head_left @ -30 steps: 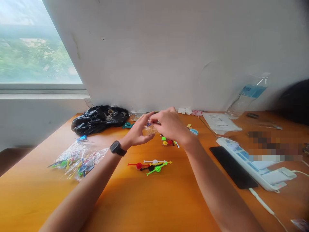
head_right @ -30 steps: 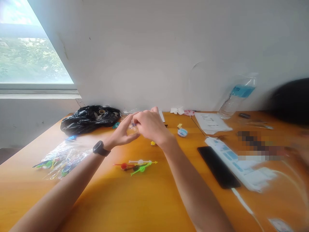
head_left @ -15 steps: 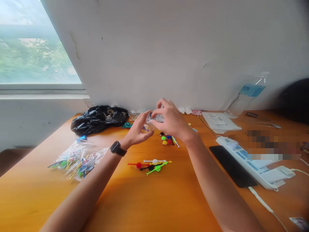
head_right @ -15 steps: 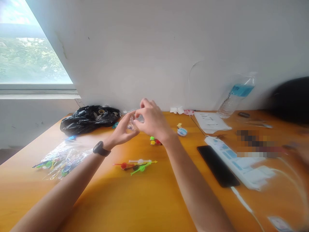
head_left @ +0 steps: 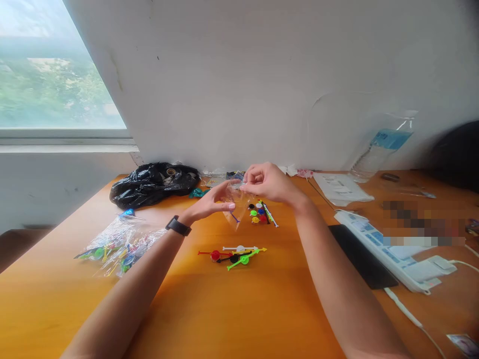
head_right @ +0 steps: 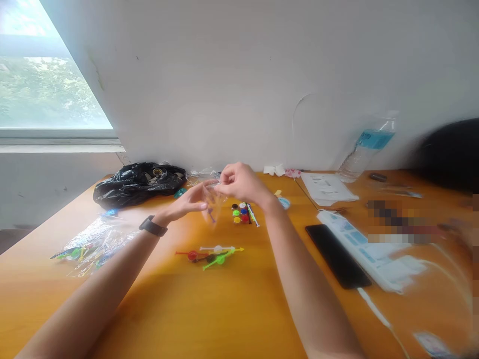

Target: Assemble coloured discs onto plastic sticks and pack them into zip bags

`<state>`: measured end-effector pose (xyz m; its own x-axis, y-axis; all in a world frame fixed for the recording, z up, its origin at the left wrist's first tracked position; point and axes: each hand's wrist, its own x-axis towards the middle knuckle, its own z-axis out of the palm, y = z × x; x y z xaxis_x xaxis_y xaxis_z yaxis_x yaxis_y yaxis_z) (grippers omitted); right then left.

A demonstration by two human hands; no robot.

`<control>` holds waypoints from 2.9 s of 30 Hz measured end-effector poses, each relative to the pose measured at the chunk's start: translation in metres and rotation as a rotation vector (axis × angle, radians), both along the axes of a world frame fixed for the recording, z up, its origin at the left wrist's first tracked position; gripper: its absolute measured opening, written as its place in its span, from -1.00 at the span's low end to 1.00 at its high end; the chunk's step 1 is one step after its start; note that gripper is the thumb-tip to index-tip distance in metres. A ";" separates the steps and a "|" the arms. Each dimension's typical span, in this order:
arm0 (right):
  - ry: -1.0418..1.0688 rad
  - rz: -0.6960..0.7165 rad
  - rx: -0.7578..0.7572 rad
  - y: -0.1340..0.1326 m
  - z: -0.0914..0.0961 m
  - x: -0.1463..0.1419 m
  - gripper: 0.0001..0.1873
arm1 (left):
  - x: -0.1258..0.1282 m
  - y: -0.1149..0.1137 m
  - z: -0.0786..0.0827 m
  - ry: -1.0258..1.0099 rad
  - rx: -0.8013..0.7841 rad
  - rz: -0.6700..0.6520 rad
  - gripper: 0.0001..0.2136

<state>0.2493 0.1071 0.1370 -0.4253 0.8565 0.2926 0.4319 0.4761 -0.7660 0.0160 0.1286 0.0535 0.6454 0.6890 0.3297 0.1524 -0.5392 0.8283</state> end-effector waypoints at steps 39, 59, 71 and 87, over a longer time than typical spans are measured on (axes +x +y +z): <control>0.220 -0.201 0.144 0.025 -0.005 0.023 -0.83 | -0.025 0.012 0.009 0.242 -0.248 -0.013 -0.67; 0.552 -0.210 -0.026 0.033 -0.004 0.032 -0.71 | -0.043 0.011 0.025 0.090 -0.229 -0.014 -0.70; 0.144 0.280 -0.421 0.017 -0.008 0.028 -0.34 | -0.038 0.005 0.033 -0.210 -0.108 0.225 -0.66; 0.007 0.194 -0.261 0.018 -0.011 0.025 -0.57 | -0.033 0.004 0.032 -0.239 -0.150 0.239 -0.51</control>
<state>0.2742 0.1252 0.1261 -0.5868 0.8060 0.0775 0.3463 0.3363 -0.8758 -0.0169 0.1325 0.0856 0.3770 0.8632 0.3357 0.0521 -0.3817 0.9228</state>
